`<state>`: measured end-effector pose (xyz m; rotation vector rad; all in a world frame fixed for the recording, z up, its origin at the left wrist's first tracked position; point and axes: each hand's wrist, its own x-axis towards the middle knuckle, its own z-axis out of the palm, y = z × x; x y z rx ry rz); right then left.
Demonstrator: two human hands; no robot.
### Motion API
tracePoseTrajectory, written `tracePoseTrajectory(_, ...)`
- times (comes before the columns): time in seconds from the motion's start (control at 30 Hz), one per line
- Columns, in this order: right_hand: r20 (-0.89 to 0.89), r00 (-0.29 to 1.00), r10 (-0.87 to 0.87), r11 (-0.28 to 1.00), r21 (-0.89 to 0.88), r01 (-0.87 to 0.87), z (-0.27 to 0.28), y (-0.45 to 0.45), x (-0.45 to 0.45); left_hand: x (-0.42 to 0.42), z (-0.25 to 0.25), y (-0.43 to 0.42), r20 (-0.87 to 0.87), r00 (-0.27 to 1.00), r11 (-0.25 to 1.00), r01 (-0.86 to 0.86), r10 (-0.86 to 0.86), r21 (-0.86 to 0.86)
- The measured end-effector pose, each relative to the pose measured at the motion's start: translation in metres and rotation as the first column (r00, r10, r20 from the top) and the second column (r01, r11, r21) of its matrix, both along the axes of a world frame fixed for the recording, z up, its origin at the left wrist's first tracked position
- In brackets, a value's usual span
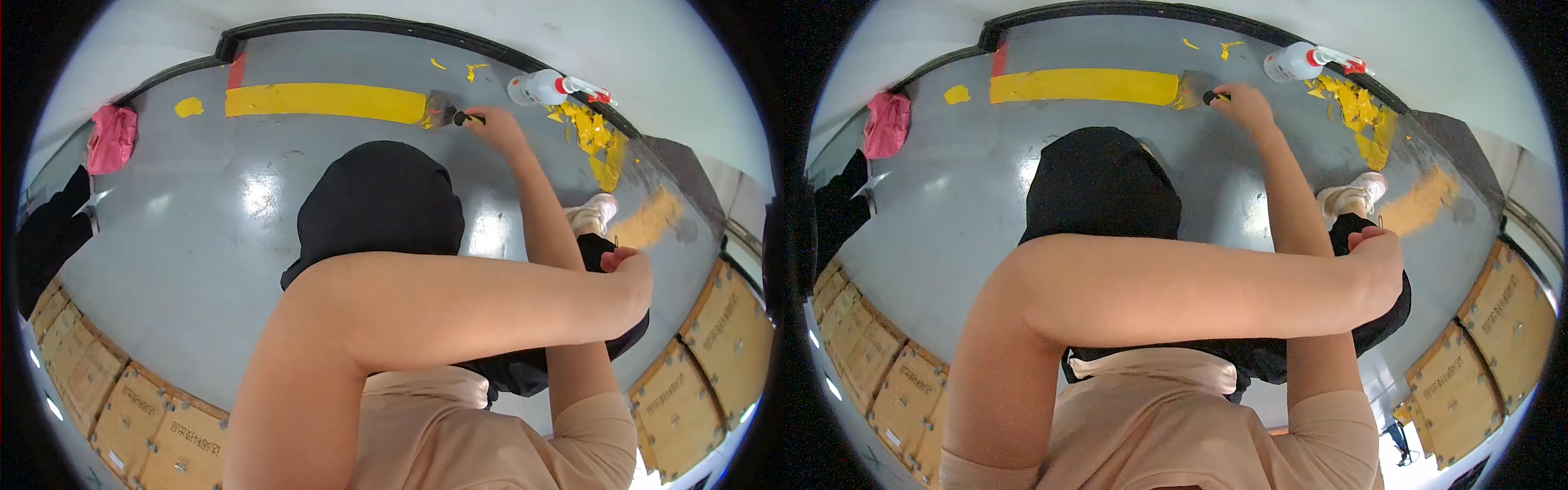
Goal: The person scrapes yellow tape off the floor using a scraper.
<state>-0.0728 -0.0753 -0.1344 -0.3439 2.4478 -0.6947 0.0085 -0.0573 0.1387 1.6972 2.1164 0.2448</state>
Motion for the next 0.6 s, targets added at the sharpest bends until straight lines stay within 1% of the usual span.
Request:
tracePoseTrajectory(0.03, 0.043, 0.998, -0.055, 0.998, 0.009, 0.055, 0.001, 0.002, 0.01, 0.001, 0.001, 0.001, -0.005, 1.0, 1.0, 0.005, -0.005, 0.002)
tracePoseTrajectory(0.13, 0.172, 0.959, -0.226, 0.969, -0.064, 0.24, -0.008, 0.011, 0.045, 0.004, 0.002, 0.002, -0.019, 1.0, 1.0, 0.015, -0.015, 0.003)
tracePoseTrajectory(0.23, 0.261, 0.893, -0.368, 0.889, -0.183, 0.42, -0.031, 0.013, 0.097, 0.008, -0.001, -0.006, -0.026, 0.999, 1.0, 0.025, -0.025, -0.002)
tracePoseTrajectory(0.3, 0.168, 0.896, -0.412, 0.87, -0.222, 0.441, -0.054, 0.008, 0.135, 0.009, -0.003, -0.012, -0.026, 0.999, 1.0, 0.027, -0.027, -0.004)
tracePoseTrajectory(0.4, 0.209, 0.837, -0.506, 0.804, -0.236, 0.545, -0.044, -0.012, 0.162, 0.01, -0.003, -0.016, -0.026, 0.999, 0.999, 0.036, -0.036, -0.005)
tracePoseTrajectory(0.5, 0.153, 0.837, -0.526, 0.82, -0.17, 0.546, -0.038, -0.03, 0.145, 0.009, -0.003, -0.016, -0.03, 0.999, 0.999, 0.043, -0.043, -0.001)
tracePoseTrajectory(0.6, 0.016, 0.858, -0.513, 0.845, -0.166, 0.508, -0.051, -0.03, 0.146, 0.01, -0.001, -0.015, -0.036, 0.998, 0.998, 0.06, -0.059, 0.006)
